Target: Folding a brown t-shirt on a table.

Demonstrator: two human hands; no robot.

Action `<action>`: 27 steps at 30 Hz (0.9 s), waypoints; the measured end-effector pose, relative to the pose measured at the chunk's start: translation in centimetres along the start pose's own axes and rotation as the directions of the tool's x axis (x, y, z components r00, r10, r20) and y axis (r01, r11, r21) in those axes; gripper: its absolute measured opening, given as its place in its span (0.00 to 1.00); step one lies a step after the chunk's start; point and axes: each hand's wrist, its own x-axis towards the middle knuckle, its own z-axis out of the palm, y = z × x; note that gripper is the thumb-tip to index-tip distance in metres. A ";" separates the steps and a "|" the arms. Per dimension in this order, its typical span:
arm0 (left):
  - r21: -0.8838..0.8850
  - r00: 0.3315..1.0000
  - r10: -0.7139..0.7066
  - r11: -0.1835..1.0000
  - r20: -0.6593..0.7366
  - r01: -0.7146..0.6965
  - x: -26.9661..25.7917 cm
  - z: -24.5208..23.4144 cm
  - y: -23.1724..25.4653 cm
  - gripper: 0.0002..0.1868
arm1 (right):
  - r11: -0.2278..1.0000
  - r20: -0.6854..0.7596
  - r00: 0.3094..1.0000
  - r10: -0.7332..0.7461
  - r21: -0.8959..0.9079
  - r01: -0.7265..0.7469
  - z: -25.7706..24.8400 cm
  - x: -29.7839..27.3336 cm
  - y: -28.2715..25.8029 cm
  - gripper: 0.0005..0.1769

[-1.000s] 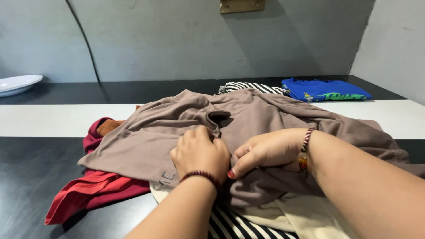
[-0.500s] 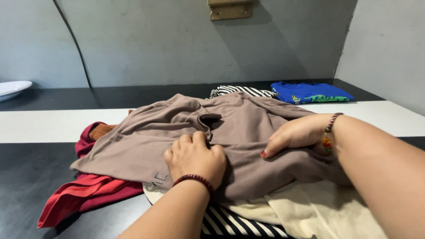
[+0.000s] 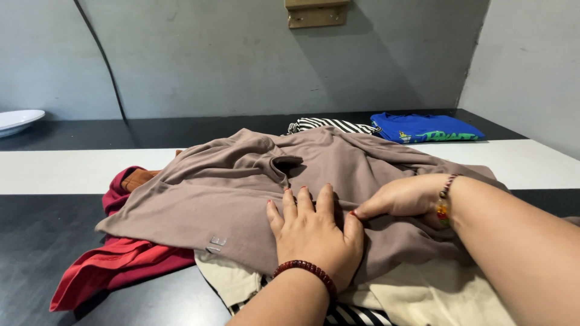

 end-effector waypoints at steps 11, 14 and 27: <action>0.138 0.802 -0.313 0.949 0.510 0.282 5.6 -4.8 3.1 0.30 | 0.925 0.074 0.988 -0.132 0.368 0.096 0.3 -3.2 -1.7 0.21; 0.093 0.830 -0.283 0.958 0.480 0.273 4.9 -2.5 1.9 0.27 | 0.880 -0.004 0.988 -0.153 0.453 0.139 1.0 -2.8 -0.5 0.21; -0.043 0.990 -0.097 0.994 0.107 0.102 3.0 0.5 0.2 0.19 | 0.950 0.080 0.992 -0.096 0.305 0.067 0.4 -1.4 1.2 0.16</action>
